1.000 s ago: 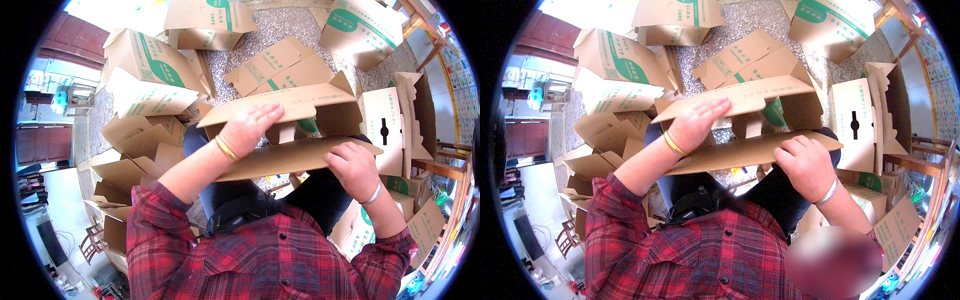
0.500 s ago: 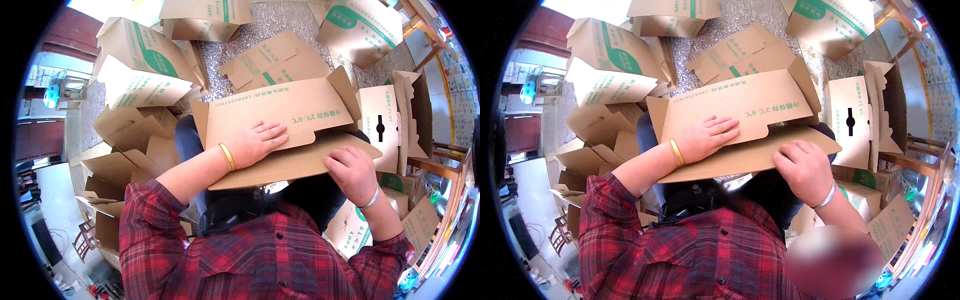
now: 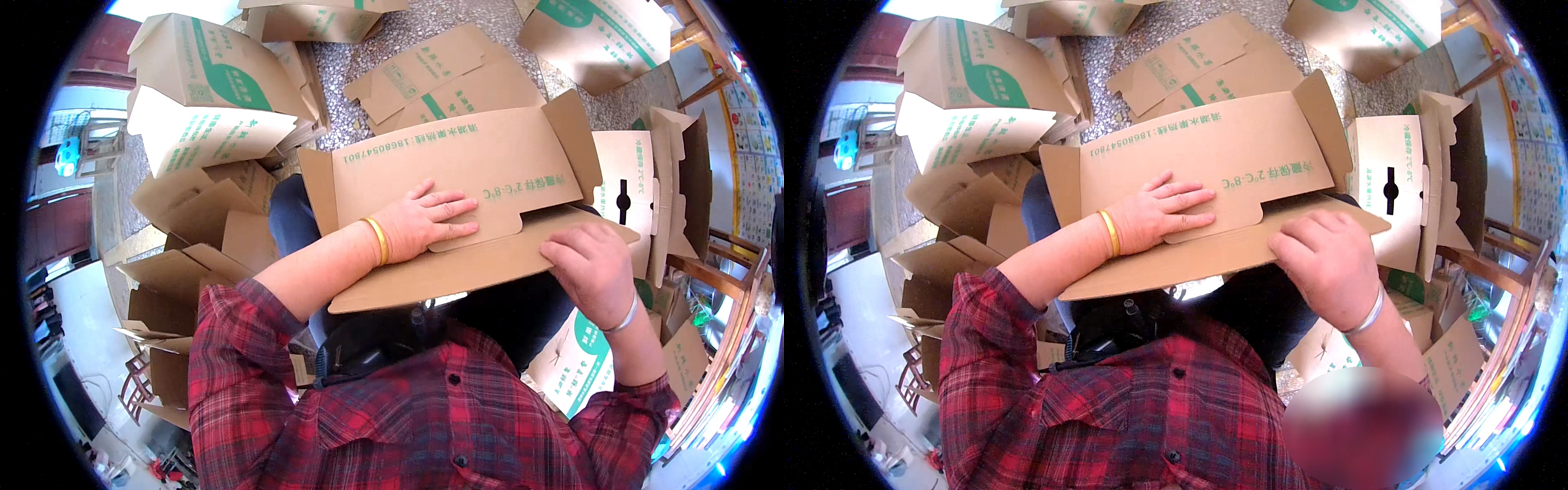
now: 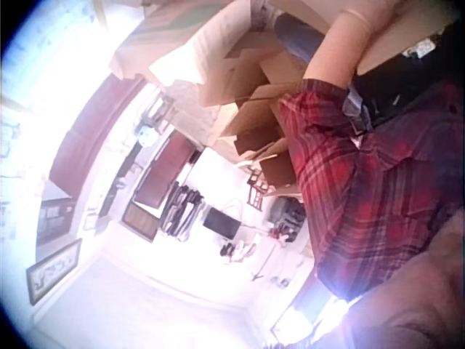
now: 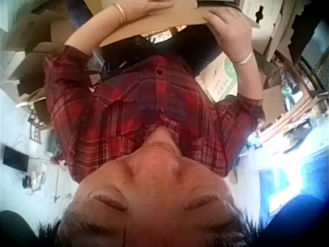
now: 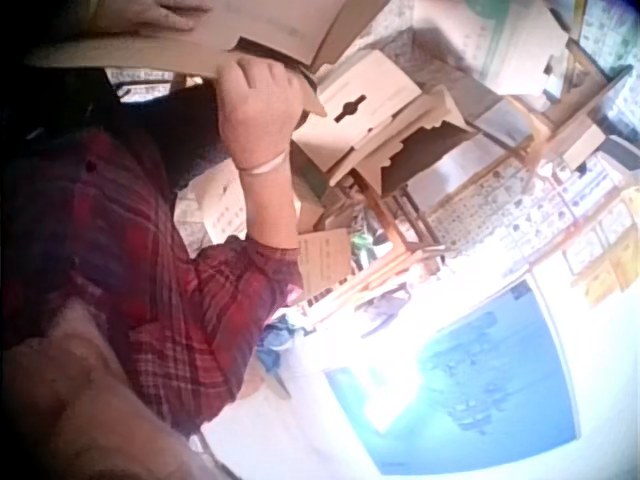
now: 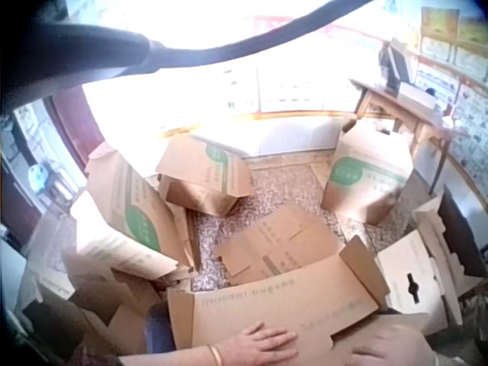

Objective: The person sits on the floor and assembles flat-packed cardboard boxes by folding the flaps and tucking the tabs into slots. They handle multiple boxes, folding them into shape and occasionally using yellow tape to secure the seams.

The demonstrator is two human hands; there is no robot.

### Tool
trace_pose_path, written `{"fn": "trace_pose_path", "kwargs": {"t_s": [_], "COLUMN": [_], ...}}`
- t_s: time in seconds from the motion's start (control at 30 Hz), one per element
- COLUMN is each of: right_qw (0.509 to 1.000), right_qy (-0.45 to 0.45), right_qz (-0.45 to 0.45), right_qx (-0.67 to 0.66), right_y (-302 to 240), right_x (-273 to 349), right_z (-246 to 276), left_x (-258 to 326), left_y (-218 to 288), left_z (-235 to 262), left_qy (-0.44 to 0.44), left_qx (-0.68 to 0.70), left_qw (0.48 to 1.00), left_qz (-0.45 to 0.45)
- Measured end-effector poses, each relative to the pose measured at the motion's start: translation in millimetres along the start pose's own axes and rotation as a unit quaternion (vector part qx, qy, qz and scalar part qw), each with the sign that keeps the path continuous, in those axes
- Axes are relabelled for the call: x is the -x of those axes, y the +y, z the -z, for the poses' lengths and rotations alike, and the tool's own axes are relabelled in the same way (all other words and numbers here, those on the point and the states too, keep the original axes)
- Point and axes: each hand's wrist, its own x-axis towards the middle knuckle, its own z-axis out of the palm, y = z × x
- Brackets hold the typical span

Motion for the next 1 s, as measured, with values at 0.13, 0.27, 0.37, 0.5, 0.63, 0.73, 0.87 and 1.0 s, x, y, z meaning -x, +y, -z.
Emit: {"fn": "trace_pose_path", "kwargs": {"t_s": [0.13, 0.27, 0.37, 0.5, 0.63, 0.73, 0.87, 1.0], "right_qw": [1.000, 1.000, 0.999, 0.997, 0.992, 0.988, 0.981, 0.975], "right_qy": [-0.008, 0.028, 0.039, -0.052, -0.090, -0.119, -0.161, -0.181], "right_qz": [0.016, 0.014, 0.022, 0.008, 0.008, 0.019, 0.029, 0.038], "right_qx": [-0.011, -0.004, -0.014, -0.056, -0.084, -0.095, -0.102, -0.121], "right_y": [-0.3, 2.2, 6.2, -4.1, -15.1, -19.4, -22.9, -20.7], "right_x": [6.2, 10.6, 4.3, 12.8, 20.6, 22.8, 19.6, 18.5], "right_z": [-2.3, -2.7, -1.9, 6.9, 10.7, 9.9, 10.8, 6.3], "left_x": [0.1, -3.2, -7.6, -0.2, 3.7, 5.0, 3.8, 1.2], "left_y": [-0.6, 2.1, -4.3, -2.5, 1.7, 1.0, -5.7, -9.8], "left_z": [4.3, 4.0, 15.8, 16.6, 8.4, 7.5, 6.5, 3.1], "left_qy": [-0.003, 0.003, -0.010, -0.005, 0.004, -0.005, 0.005, -0.008], "left_qx": [0.000, 0.005, -0.003, -0.008, -0.011, -0.009, -0.031, -0.022], "left_qw": [1.000, 1.000, 1.000, 1.000, 1.000, 1.000, 0.999, 1.000], "left_qz": [-0.005, 0.001, 0.001, -0.002, -0.003, -0.016, -0.017, -0.007]}}
